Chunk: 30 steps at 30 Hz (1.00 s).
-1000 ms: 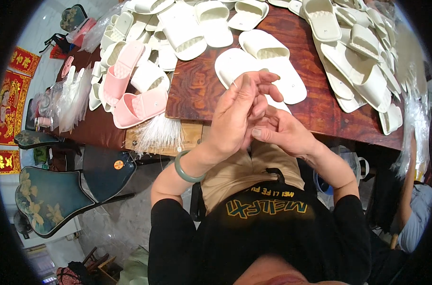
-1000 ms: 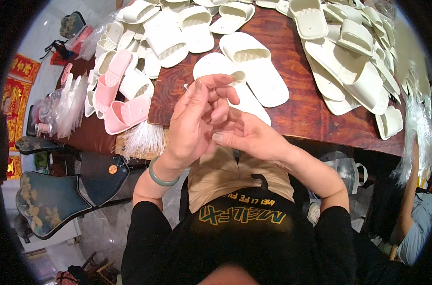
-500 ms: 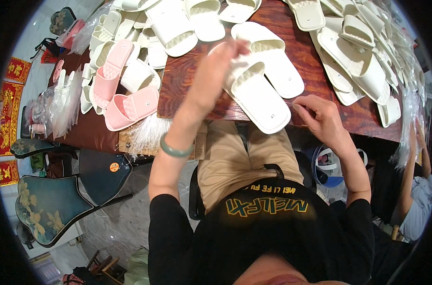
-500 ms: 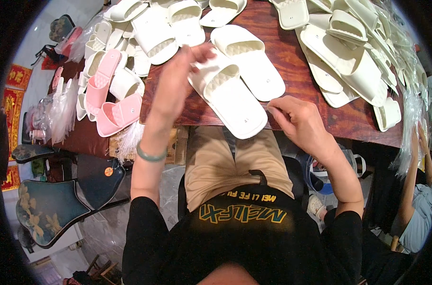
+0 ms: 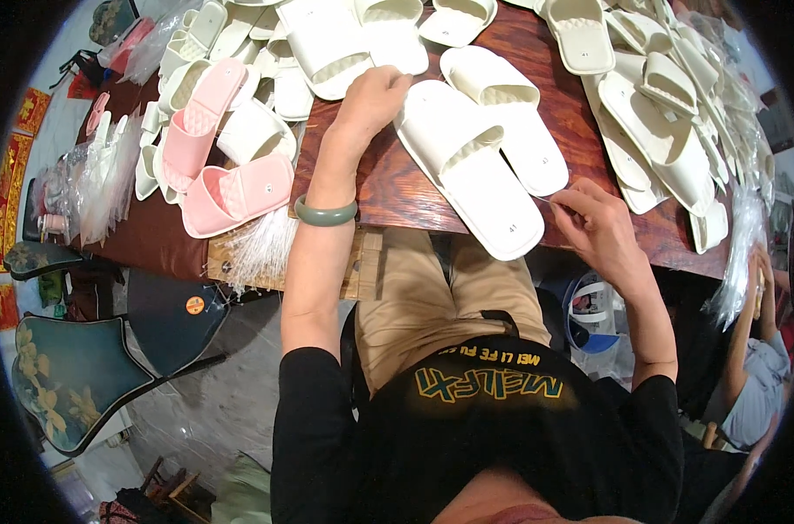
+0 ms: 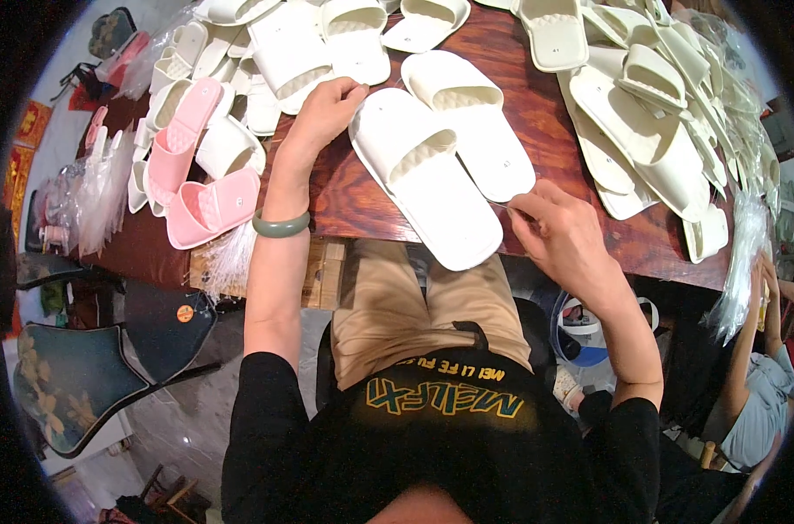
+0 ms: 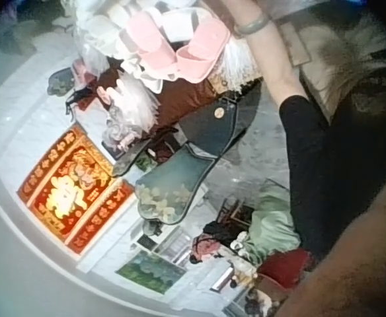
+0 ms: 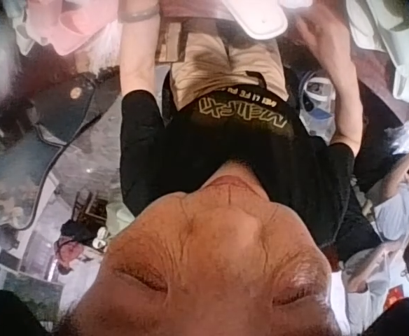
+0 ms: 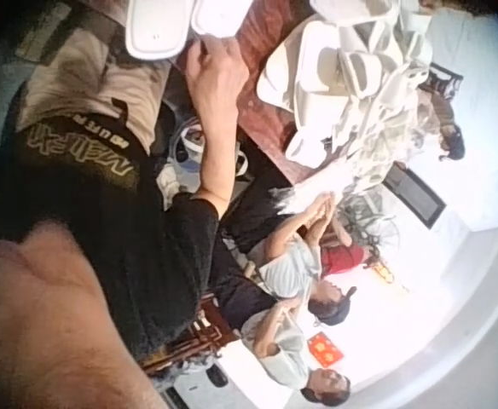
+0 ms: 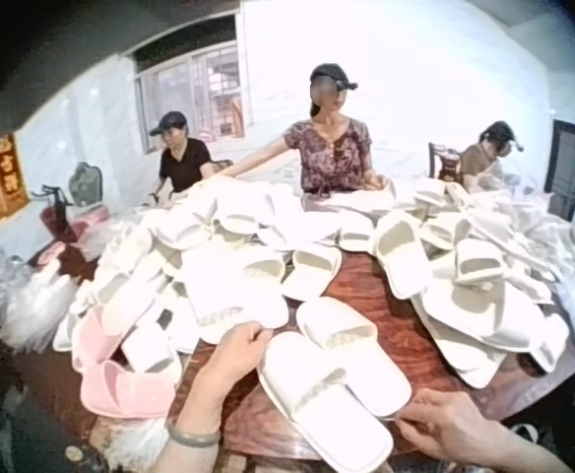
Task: Assembling and checking foam sandals at a manufacturing table.
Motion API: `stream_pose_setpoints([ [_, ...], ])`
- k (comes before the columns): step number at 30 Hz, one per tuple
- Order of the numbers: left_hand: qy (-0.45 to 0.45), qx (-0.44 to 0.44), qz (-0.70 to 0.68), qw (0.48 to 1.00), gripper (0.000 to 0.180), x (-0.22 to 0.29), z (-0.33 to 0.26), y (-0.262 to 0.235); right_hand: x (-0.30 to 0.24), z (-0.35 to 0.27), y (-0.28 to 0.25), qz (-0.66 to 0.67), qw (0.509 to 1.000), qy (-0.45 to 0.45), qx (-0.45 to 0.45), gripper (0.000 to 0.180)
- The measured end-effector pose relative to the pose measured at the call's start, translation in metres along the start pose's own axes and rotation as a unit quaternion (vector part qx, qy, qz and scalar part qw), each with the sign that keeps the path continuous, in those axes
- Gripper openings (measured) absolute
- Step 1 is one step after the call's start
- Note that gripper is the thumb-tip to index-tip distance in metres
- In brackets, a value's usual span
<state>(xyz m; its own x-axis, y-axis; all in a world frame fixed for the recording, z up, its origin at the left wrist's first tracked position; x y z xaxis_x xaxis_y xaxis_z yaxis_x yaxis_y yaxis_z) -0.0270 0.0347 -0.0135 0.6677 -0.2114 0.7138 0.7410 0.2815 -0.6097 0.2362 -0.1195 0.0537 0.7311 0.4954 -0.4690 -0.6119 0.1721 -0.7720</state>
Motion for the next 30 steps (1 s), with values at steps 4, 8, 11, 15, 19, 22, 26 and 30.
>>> stream_pose_setpoints([
  [4, -0.020, -0.007, 0.044, 0.999, 0.038, 0.002, 0.000, -0.004, -0.014, 0.025, 0.028, -0.014, 0.997, -0.081, 0.016, 0.007],
  [8, -0.041, 0.036, -0.104, 0.993, 0.049, -0.014, 0.001, -0.004, -0.028, 0.051, 0.055, -0.018, 0.988, -0.137, 0.063, 0.008],
  [11, -0.071, 0.019, -0.117, 0.990, 0.055, -0.008, -0.002, -0.004, -0.030, 0.060, 0.061, -0.027, 0.982, -0.154, 0.109, 0.006],
  [15, -0.108, 0.013, -0.108, 0.988, 0.057, -0.010, -0.005, -0.010, -0.029, 0.063, 0.066, -0.020, 0.982, -0.148, 0.116, 0.006],
  [19, -0.058, -0.012, -0.081, 0.995, 0.040, -0.002, -0.009, -0.006, -0.030, 0.062, 0.066, 0.000, 0.982, -0.137, 0.128, 0.006],
  [22, -0.038, 0.042, -0.066, 0.996, 0.026, 0.001, -0.008, -0.006, -0.031, 0.062, 0.065, 0.012, 0.981, -0.132, 0.139, 0.006],
  [26, -0.041, 0.050, -0.054, 0.996, 0.021, 0.005, -0.008, 0.000, -0.021, 0.058, 0.064, 0.015, 0.987, -0.113, 0.114, 0.006],
  [30, -0.030, 0.067, -0.059, 0.996, 0.023, 0.008, -0.006, -0.003, -0.016, 0.043, 0.034, -0.036, 0.990, -0.111, 0.080, 0.005],
])
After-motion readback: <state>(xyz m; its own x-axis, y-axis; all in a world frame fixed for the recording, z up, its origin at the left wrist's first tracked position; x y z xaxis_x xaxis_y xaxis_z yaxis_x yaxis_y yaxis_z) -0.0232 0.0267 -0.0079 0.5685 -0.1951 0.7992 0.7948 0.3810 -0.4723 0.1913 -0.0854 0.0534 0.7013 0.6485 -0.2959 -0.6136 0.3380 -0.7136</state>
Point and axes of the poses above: each hand's wrist, its own z-axis towards the middle knuckle, its own y-axis out of the palm, x = y × z, the point moved 7 cm from there along z, towards the middle knuckle, and after that the axes turned 13 degrees about x, right-handed, at the moved point
